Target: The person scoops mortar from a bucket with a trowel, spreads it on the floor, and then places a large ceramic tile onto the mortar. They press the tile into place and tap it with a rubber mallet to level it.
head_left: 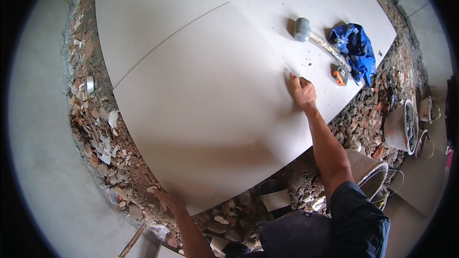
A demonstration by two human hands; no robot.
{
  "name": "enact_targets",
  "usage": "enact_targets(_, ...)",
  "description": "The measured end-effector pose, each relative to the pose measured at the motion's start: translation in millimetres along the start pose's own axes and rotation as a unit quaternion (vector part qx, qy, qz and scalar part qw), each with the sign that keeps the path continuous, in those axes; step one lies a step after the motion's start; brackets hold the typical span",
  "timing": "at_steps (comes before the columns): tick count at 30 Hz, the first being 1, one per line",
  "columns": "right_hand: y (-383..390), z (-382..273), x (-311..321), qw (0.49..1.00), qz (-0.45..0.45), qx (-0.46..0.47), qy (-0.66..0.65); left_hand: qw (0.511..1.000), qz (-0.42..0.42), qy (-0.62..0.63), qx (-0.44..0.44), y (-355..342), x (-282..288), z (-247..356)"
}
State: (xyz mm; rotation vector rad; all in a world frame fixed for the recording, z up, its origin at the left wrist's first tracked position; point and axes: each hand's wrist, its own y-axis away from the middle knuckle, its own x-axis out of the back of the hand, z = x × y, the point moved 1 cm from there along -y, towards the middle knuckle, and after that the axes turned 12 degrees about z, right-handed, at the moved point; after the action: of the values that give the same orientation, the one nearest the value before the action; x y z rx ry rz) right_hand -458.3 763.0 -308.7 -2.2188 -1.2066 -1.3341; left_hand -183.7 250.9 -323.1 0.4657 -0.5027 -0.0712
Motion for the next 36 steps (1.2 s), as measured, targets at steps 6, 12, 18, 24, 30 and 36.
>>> enact_targets(6,1.6,3.6,-3.4,1.000,-0.008,-0.005,0.000,0.999,-0.006,0.035,0.017,14.7,-0.8,6.8)
enact_targets(12,0.9,4.1,-6.0,1.000,0.010,0.005,-0.014,0.996,-0.033,0.062,0.047,18.9,-2.1,5.8)
enact_targets(18,-2.3,6.9,-4.6,1.000,0.013,0.010,-0.011,0.996,-0.042,0.069,0.035,2.7,-2.6,-6.9)
enact_targets(24,-8.0,16.7,-9.8,0.996,0.056,0.059,-0.038,0.995,-0.070,0.059,0.027,-8.4,3.6,-24.7)
enact_targets(30,-11.7,21.7,-14.4,0.995,0.051,0.076,-0.042,0.997,-0.013,0.074,0.009,-6.6,4.0,-27.4)
enact_targets(36,-15.7,25.4,-14.1,0.995,0.031,0.079,-0.044,0.998,0.054,0.002,0.019,10.3,1.5,-18.0)
